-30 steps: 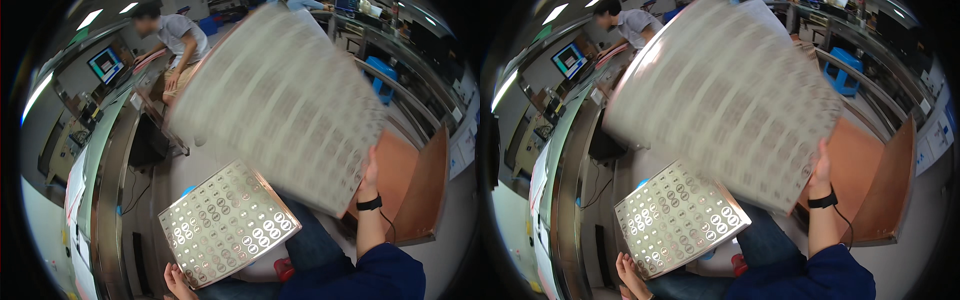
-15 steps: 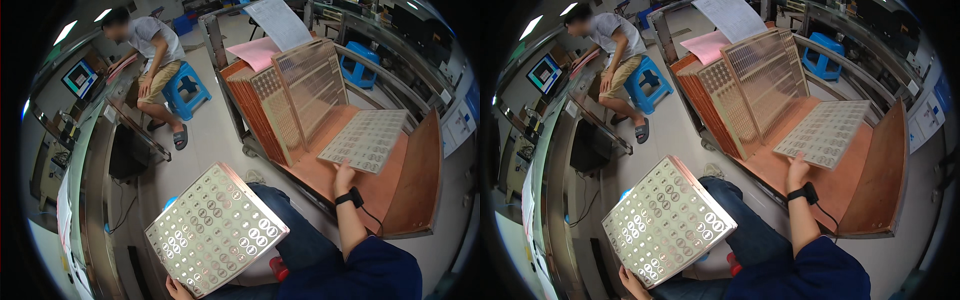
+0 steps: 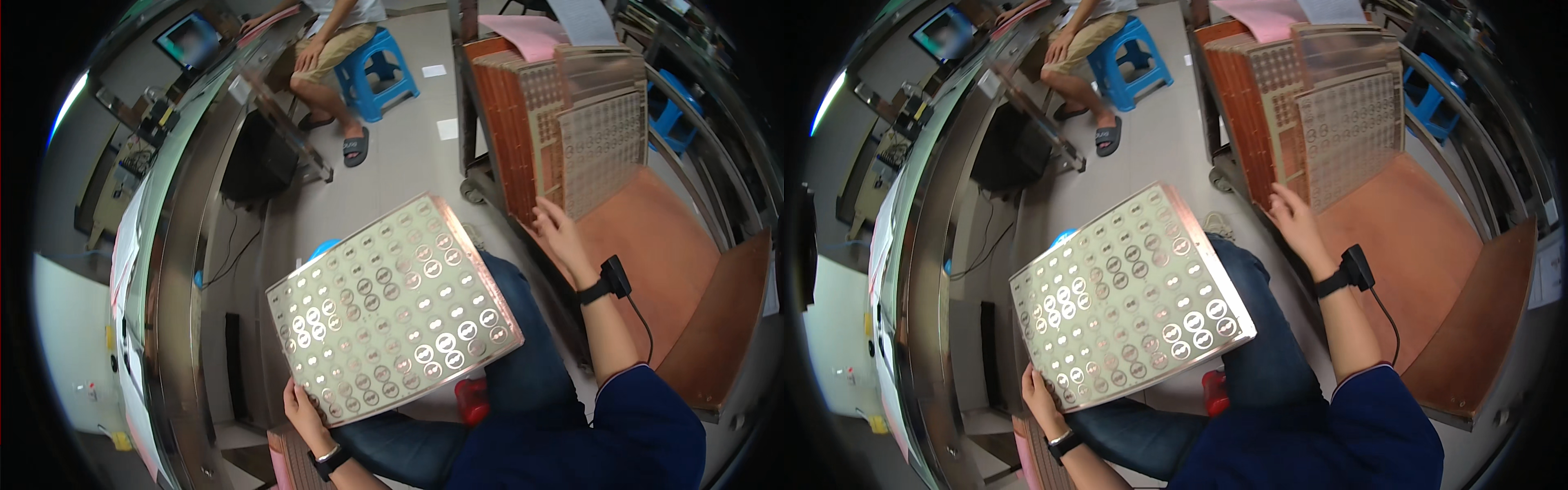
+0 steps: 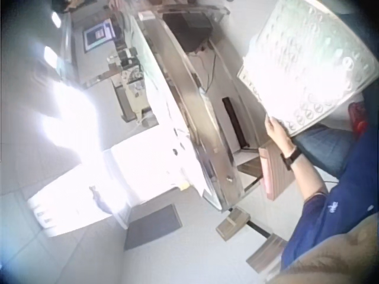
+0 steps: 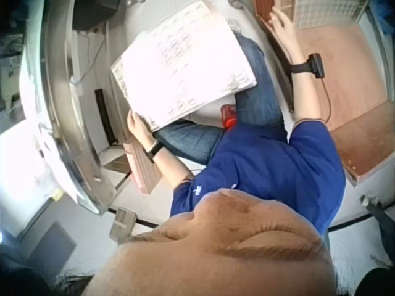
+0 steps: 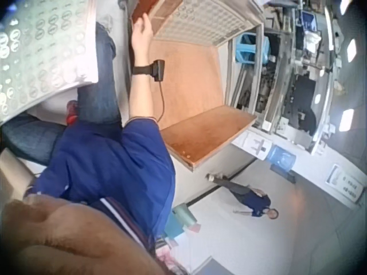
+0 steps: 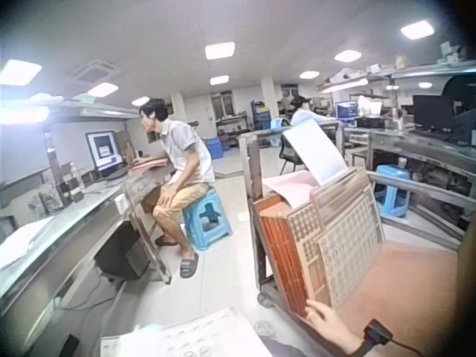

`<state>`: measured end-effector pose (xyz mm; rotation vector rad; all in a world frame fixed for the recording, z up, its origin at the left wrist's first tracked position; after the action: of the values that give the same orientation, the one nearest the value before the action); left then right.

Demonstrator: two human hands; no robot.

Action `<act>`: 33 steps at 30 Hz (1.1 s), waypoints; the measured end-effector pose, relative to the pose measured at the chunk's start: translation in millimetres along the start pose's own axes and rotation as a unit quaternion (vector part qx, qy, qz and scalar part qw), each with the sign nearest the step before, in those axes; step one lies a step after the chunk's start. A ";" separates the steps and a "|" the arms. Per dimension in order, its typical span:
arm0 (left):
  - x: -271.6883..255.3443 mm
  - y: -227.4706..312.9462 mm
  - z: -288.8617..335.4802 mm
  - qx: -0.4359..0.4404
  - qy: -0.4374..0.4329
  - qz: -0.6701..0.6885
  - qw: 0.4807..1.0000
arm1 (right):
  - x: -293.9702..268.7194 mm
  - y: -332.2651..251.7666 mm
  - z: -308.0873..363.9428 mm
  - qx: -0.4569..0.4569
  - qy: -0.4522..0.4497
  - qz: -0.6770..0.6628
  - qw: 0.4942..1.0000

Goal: The recorder is inspecting large metal panels with circular patterns, comparing them, and placing them into a rack or drawer.

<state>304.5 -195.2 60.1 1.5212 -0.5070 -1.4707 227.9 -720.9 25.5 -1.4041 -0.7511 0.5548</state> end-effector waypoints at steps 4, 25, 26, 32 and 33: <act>-3.4 -10.4 -6.7 0.025 -0.036 -0.033 0.998 | 80.3 -20.8 57.4 -0.148 -0.184 0.213 0.948; -26.8 48.6 51.4 0.090 0.092 0.175 0.976 | 93.5 -23.3 62.2 -0.018 -0.229 -0.165 0.959; -30.7 46.3 53.3 0.069 0.079 0.208 0.973 | 93.1 -35.5 63.0 0.017 -0.232 -0.227 0.946; -38.1 56.4 59.4 0.096 -0.011 0.328 0.940 | 56.2 -83.5 55.0 0.062 -0.212 -0.265 0.939; -40.5 55.4 59.5 0.123 -0.025 0.328 0.936 | 53.2 -91.4 56.1 0.047 -0.219 -0.291 0.930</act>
<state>257.6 -208.6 136.7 1.3127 -1.1399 -0.9429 213.0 -653.9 123.7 -0.9017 -1.4197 0.4259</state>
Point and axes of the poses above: each hand's wrist, its own z-axis away from the middle knuckle, its own x-axis out of the palm, y = z × x, the point moved 1 cm from there along -z, towards the middle knuckle, and after that the axes turned 14 degrees about -z, right-handed, at the moved point
